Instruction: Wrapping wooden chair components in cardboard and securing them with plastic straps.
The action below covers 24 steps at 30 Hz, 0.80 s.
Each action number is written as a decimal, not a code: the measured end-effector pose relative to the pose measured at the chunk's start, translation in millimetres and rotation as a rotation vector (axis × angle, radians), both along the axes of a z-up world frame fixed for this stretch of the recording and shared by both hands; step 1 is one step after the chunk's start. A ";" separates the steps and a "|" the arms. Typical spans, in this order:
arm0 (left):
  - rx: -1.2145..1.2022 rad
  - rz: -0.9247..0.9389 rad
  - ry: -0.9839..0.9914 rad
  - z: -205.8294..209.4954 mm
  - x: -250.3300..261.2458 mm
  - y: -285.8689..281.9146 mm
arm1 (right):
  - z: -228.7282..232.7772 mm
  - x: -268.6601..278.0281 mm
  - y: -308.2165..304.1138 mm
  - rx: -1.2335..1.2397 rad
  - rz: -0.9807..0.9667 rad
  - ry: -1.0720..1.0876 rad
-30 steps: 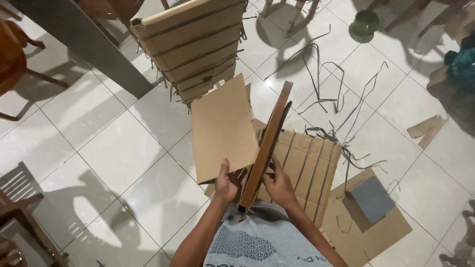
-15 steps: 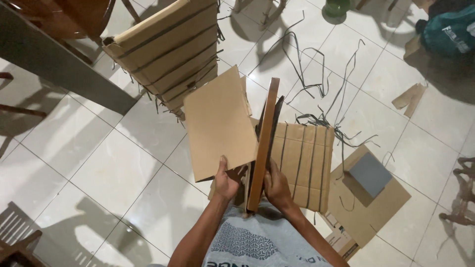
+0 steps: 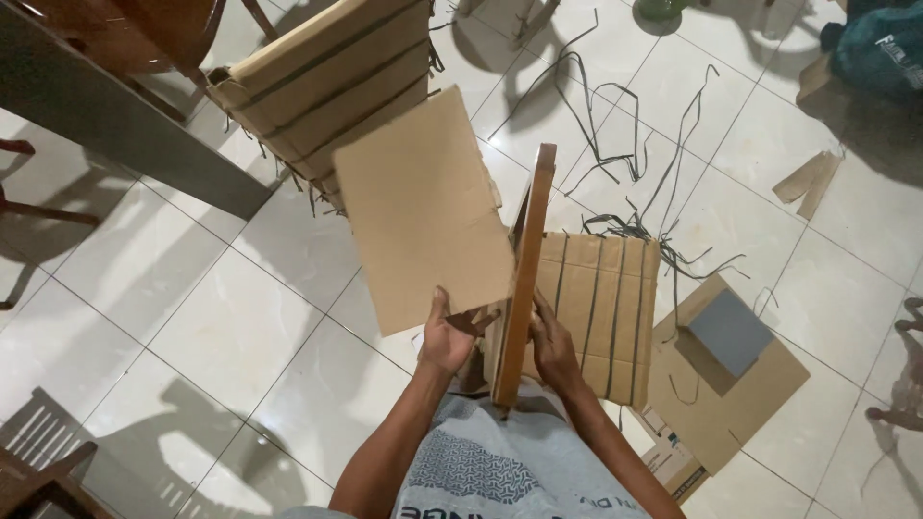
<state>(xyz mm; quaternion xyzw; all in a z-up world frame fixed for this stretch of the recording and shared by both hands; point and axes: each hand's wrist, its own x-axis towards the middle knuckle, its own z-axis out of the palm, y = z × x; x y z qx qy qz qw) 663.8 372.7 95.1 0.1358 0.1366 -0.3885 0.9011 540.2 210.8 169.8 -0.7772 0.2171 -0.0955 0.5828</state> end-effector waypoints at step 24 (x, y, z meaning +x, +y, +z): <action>0.078 -0.015 -0.302 -8.5 38.6 -9.4 | 102.4 57.1 0.9 -0.407 -0.241 -0.335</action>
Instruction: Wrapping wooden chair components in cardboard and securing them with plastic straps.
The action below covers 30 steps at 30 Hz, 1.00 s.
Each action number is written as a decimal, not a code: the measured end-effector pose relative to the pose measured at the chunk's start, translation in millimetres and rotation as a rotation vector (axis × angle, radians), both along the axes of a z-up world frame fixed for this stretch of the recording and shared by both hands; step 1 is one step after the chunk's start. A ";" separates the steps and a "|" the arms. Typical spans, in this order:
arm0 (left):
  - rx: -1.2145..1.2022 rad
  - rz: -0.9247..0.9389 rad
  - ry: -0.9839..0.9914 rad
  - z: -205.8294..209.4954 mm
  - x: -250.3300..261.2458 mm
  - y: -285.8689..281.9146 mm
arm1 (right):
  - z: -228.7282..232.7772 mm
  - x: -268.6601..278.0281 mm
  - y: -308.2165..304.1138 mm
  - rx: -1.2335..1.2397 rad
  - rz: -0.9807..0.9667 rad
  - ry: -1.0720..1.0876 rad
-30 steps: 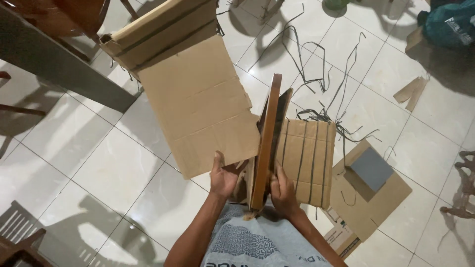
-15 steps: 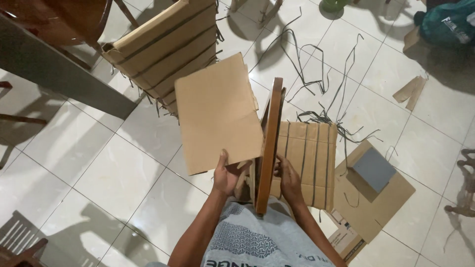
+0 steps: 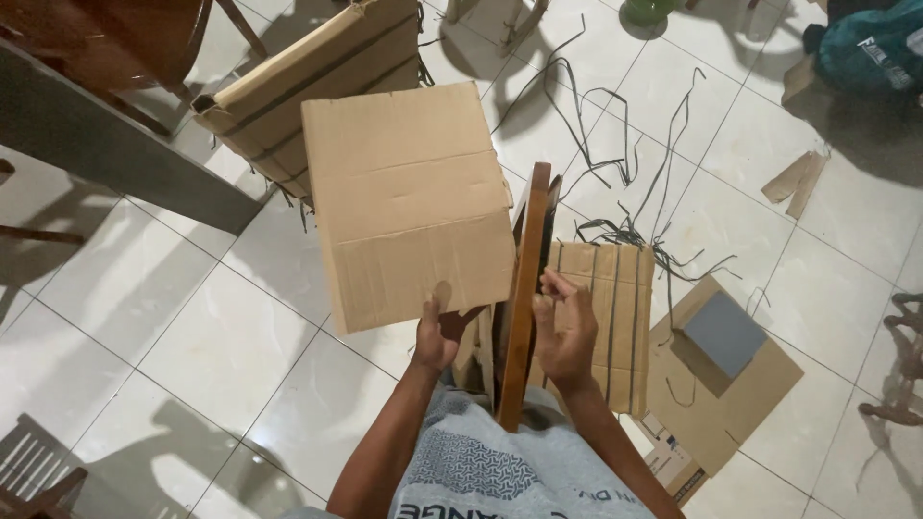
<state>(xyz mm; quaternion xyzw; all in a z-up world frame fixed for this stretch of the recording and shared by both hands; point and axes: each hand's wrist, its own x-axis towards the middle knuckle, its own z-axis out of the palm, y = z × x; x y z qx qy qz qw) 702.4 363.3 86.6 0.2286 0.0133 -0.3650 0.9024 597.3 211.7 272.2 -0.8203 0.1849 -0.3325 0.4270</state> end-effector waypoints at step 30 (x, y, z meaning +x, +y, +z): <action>0.178 -0.001 -0.627 50.9 23.9 -44.6 | 38.1 79.4 -16.0 -0.016 0.485 0.346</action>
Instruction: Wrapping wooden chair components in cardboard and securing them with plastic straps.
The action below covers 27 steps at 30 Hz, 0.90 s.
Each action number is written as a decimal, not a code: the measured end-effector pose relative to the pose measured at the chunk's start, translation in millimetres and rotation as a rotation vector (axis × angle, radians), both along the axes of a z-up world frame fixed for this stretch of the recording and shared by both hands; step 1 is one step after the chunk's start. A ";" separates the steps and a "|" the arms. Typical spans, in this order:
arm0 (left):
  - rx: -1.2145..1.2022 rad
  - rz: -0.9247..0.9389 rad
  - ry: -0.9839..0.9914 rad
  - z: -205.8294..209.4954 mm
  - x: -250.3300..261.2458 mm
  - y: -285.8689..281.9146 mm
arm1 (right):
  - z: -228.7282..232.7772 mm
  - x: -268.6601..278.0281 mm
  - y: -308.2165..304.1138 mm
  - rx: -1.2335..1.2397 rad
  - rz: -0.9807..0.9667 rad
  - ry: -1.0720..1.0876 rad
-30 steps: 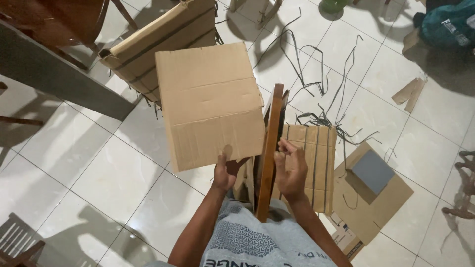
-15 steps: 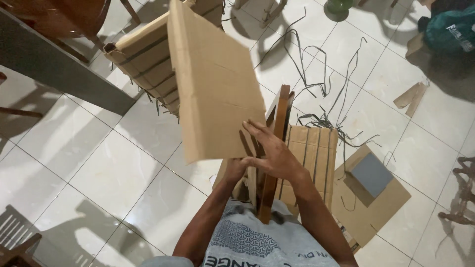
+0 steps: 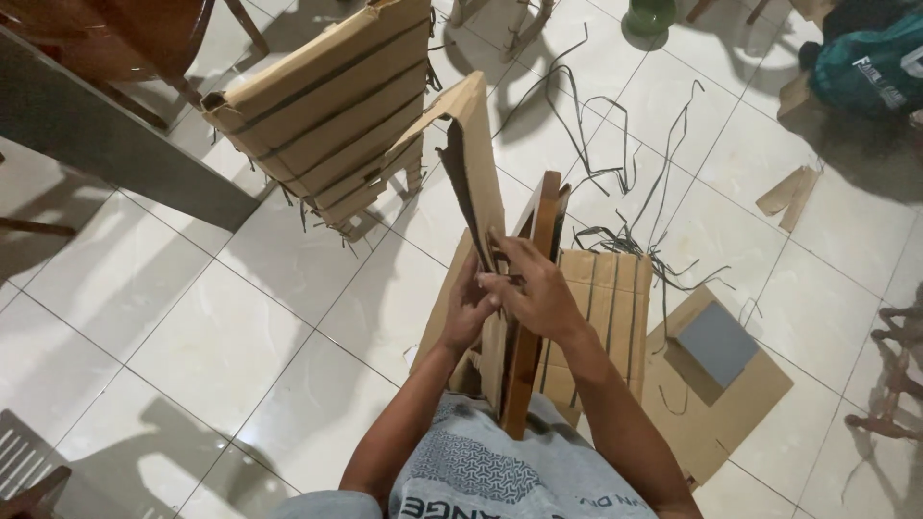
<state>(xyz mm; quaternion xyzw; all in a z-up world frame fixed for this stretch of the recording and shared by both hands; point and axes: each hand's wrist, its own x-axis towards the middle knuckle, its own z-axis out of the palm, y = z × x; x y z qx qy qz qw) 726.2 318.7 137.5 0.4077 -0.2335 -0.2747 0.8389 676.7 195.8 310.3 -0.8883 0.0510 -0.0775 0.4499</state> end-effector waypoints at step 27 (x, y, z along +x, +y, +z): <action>0.178 0.294 -0.184 -86.6 -26.9 -3.3 | -28.1 -94.1 -24.9 -0.346 -0.301 -0.761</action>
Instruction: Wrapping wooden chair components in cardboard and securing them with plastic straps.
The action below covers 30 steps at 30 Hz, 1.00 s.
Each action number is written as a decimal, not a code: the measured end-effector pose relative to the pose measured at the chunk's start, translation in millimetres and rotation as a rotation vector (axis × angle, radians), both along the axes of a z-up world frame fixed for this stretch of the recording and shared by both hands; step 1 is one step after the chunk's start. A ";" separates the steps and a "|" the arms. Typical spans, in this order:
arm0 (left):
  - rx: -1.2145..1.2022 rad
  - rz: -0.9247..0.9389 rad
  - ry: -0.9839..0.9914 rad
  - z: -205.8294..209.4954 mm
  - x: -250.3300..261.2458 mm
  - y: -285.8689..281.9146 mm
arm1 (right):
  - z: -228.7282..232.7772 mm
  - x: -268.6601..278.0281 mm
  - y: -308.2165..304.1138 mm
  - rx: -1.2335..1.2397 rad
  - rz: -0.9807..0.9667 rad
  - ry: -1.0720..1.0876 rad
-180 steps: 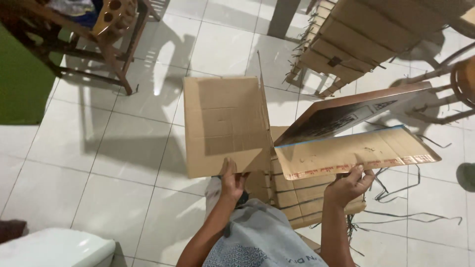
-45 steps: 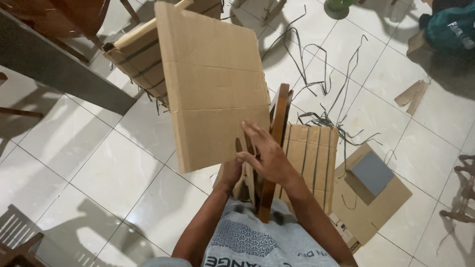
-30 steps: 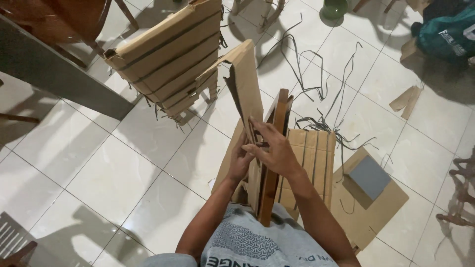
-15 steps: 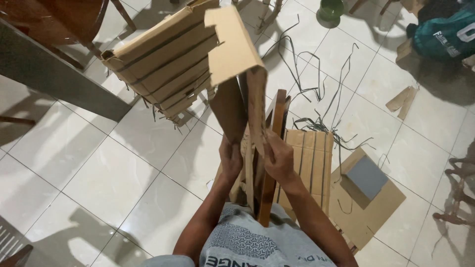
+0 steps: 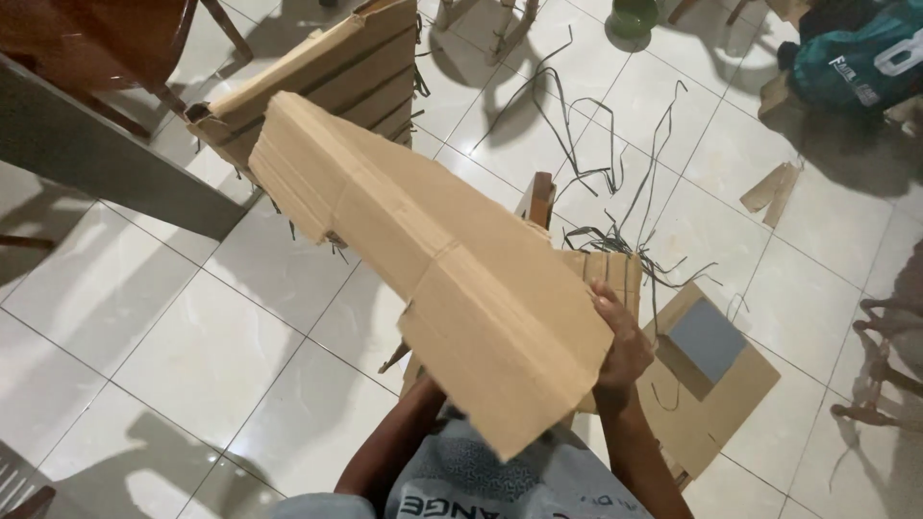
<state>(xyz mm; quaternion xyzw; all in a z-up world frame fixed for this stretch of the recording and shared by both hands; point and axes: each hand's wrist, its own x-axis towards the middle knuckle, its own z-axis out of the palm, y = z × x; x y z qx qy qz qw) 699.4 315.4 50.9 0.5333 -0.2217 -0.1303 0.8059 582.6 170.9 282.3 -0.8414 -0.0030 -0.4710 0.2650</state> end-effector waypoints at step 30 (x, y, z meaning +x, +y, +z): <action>0.502 -0.309 0.183 -50.5 -65.9 75.1 | -166.8 -136.8 63.9 0.528 -0.257 0.549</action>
